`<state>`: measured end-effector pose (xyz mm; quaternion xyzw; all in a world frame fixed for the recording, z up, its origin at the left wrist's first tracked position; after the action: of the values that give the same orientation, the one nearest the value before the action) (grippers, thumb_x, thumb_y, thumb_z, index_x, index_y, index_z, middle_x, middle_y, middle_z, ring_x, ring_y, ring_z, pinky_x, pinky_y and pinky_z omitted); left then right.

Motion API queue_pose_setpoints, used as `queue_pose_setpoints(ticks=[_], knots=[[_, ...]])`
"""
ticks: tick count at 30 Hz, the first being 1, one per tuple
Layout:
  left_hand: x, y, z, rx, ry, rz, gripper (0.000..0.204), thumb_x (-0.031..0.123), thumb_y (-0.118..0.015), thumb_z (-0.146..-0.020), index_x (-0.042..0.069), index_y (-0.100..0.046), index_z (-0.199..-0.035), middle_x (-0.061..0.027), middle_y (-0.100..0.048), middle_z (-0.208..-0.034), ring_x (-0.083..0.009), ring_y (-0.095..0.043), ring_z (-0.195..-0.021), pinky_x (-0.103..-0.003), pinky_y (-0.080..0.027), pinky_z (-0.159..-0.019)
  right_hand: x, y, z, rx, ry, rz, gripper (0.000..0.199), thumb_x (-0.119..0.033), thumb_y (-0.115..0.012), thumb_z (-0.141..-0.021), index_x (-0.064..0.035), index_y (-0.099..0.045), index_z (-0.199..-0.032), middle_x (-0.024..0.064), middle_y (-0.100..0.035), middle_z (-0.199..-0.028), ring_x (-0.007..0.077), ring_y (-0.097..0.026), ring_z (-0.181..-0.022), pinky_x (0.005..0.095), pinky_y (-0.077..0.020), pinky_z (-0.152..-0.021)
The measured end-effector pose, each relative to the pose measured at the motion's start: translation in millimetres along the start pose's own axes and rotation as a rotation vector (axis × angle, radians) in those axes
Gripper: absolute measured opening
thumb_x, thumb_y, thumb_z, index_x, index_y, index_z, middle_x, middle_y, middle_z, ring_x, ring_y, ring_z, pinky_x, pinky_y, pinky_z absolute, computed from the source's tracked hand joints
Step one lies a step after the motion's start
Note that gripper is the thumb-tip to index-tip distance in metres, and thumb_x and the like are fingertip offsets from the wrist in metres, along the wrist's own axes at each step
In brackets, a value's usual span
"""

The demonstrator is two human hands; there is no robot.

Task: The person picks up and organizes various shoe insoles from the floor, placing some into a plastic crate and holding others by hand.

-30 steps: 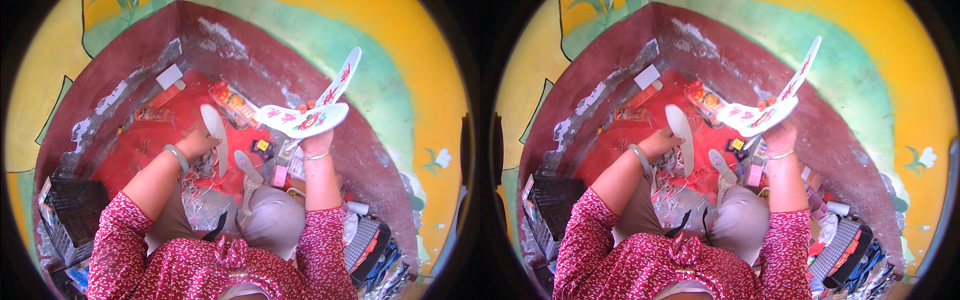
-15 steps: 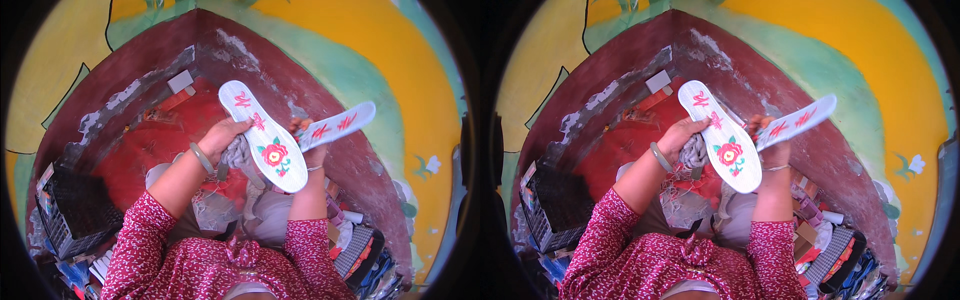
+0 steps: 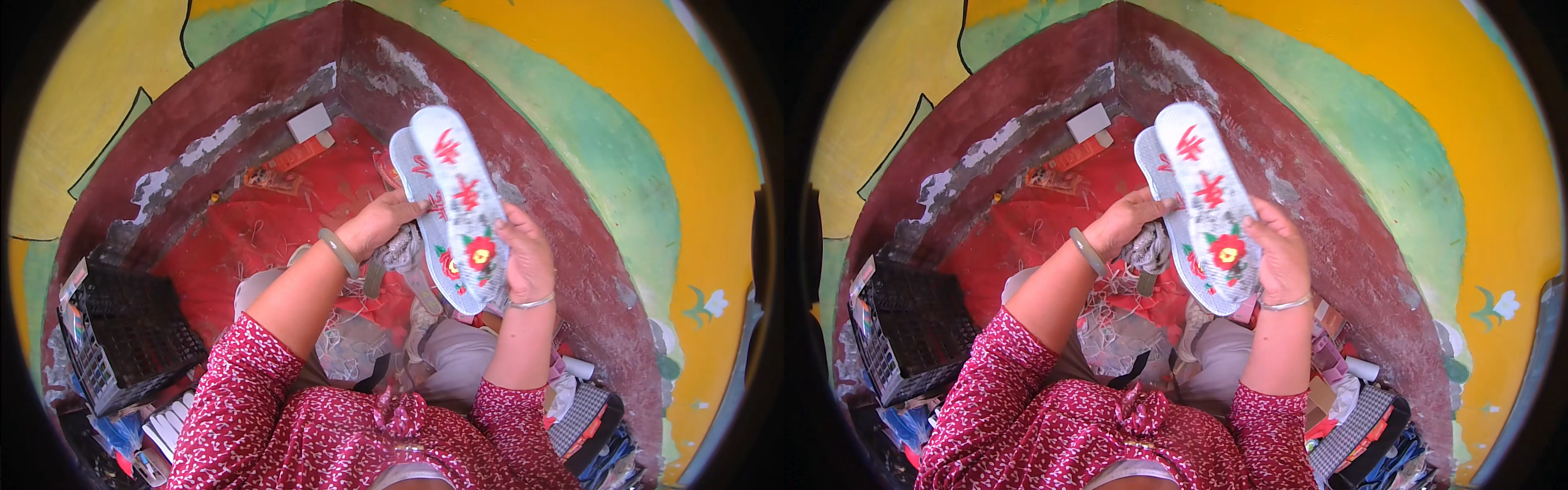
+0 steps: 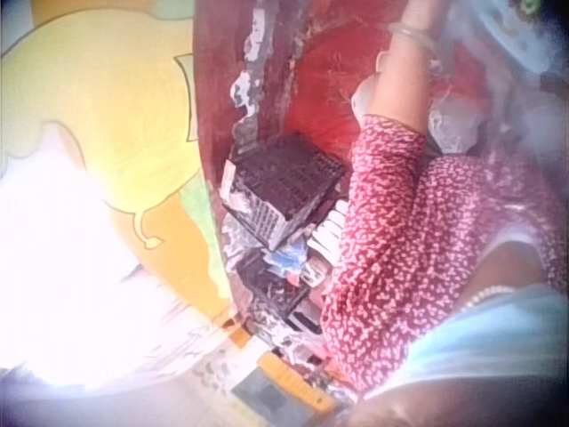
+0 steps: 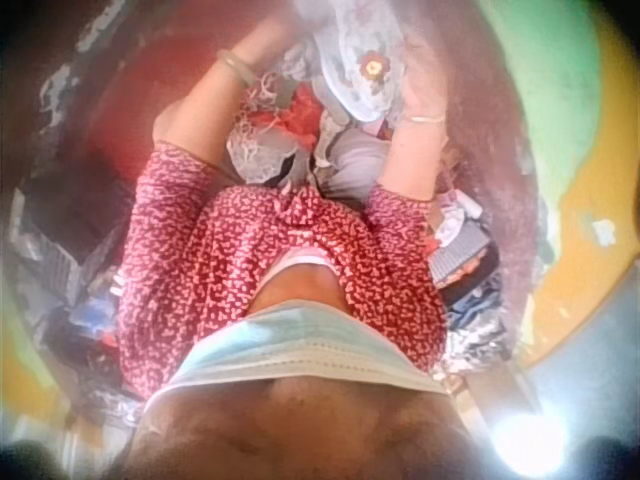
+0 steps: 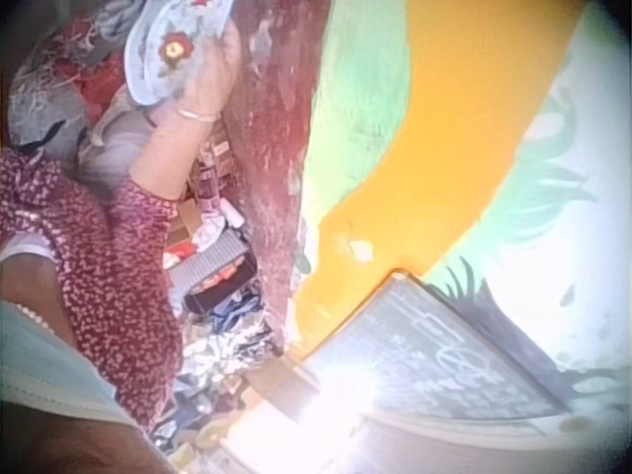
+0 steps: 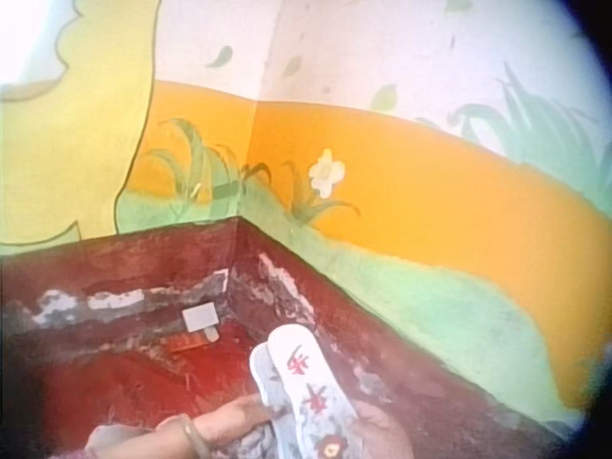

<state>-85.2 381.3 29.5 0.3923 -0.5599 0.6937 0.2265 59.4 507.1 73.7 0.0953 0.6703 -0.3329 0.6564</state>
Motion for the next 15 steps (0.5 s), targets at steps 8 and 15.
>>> queue_pose_setpoints(ticks=[8, 15], knots=[[1.2, -0.1, 5.8, 0.015, 0.032, 0.005, 0.033, 0.006, -0.048, -0.081, -0.004, -0.052, -0.112, -0.0115, -0.062, -0.101, -0.018, -0.062, -0.086, -0.029, -0.049, -0.078, 21.7, -8.2, -1.2, 0.074, -0.071, 0.216, 0.033, 0.005, -0.053, -0.081, 0.0084, -0.053, -0.114, 0.0089, -0.06, -0.104, 0.0121, -0.057, -0.089, 0.0244, -0.0451, -0.079], [7.5, -3.2, 8.2, 0.089, 0.02, 0.04, 0.028, 0.009, -0.047, -0.081, -0.003, -0.054, -0.106, -0.0106, -0.063, -0.091, -0.0168, -0.06, -0.073, -0.028, -0.049, -0.069, 26.2, 8.5, -8.1, 0.107, 0.004, 0.497, 0.032, 0.001, -0.058, -0.078, 0.0027, -0.059, -0.109, 0.0059, -0.064, -0.095, 0.0092, -0.057, -0.082, 0.0232, -0.0447, -0.075]])
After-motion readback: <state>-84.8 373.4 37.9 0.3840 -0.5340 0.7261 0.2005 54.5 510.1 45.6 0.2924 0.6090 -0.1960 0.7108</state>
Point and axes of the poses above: each hand's wrist, its own z-axis away from the middle knuckle, its own y-axis out of the back of the hand, x = y × z, the point moved 5 cm from there along -z, towards the middle knuckle
